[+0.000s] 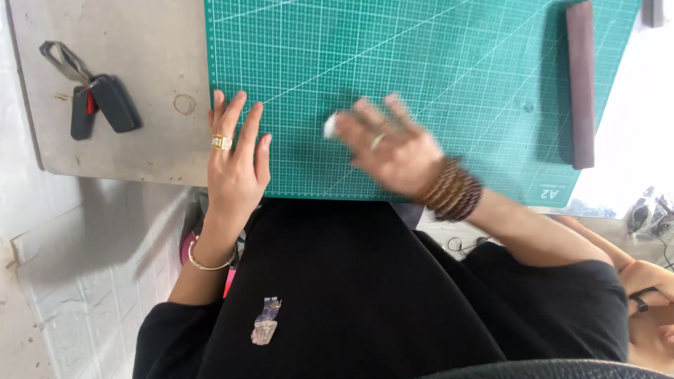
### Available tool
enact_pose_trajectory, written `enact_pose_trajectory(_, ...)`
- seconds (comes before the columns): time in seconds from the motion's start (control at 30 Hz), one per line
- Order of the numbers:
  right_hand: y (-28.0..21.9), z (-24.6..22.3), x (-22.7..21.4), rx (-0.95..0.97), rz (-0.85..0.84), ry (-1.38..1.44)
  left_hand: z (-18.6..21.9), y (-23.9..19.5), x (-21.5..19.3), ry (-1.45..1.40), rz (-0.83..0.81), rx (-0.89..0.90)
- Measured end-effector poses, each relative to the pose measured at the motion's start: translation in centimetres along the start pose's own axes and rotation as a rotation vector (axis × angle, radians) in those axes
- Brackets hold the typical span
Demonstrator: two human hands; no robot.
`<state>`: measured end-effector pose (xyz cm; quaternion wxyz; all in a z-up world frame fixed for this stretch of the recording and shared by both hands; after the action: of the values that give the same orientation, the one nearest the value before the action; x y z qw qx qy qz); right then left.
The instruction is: Cleaning a motor armature using a cloth and a metal pick on a cutting mat, followed by wiping the work surface.
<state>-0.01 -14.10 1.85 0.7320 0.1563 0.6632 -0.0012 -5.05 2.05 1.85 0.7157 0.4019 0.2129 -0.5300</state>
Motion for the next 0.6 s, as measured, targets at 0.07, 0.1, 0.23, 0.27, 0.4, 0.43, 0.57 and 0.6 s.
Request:
enact_pose_trajectory(0.07,0.3,2.4,-0.2,-0.176,-0.048,-1.596,0.3,0.0,0.0,-0.003,-0.014,0.02)
enact_pose_trajectory(0.1,1.0,3.9,-0.1,-0.176,-0.048,-1.591,0.2,-0.1,0.1,0.0,-0.018,0.016)
enact_pose_trajectory(0.23,4.1,10.4,1.5,0.468,-0.304,0.071,0.3,-0.3,0.0,-0.011,-0.002,0.02)
enact_pose_trajectory(0.27,5.1,10.6,2.2,0.545,-0.399,0.166,0.3,-0.1,0.0,-0.008,0.005,0.023)
enact_pose_trajectory(0.4,3.5,-0.3,-0.4,0.023,0.043,-0.333,0.1,-0.1,0.4,-0.001,-0.006,0.015)
enact_pose_trajectory(0.43,1.8,-2.0,-0.4,0.022,0.047,-0.136,-0.3,-0.3,0.4,0.036,0.025,0.016)
enact_pose_trajectory(0.57,-4.0,-4.3,-4.3,0.081,0.174,0.251,-0.8,-0.5,0.6,0.045,0.049,0.025)
enact_pose_trajectory(0.6,-4.9,-4.1,-4.0,0.082,0.176,0.249,-0.8,-0.5,0.5,0.045,0.049,0.028)
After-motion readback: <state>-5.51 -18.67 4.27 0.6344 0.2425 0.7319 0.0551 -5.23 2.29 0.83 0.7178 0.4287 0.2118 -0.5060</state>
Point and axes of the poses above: each hand's wrist, its own y-axis towards the middle knuckle, its own x-axis out of the palm, z = x × y, the point moved 9 cm from there along y, towards the middle knuckle, and after that the axes turned 3 degrees about z, right-handed, at the moved point
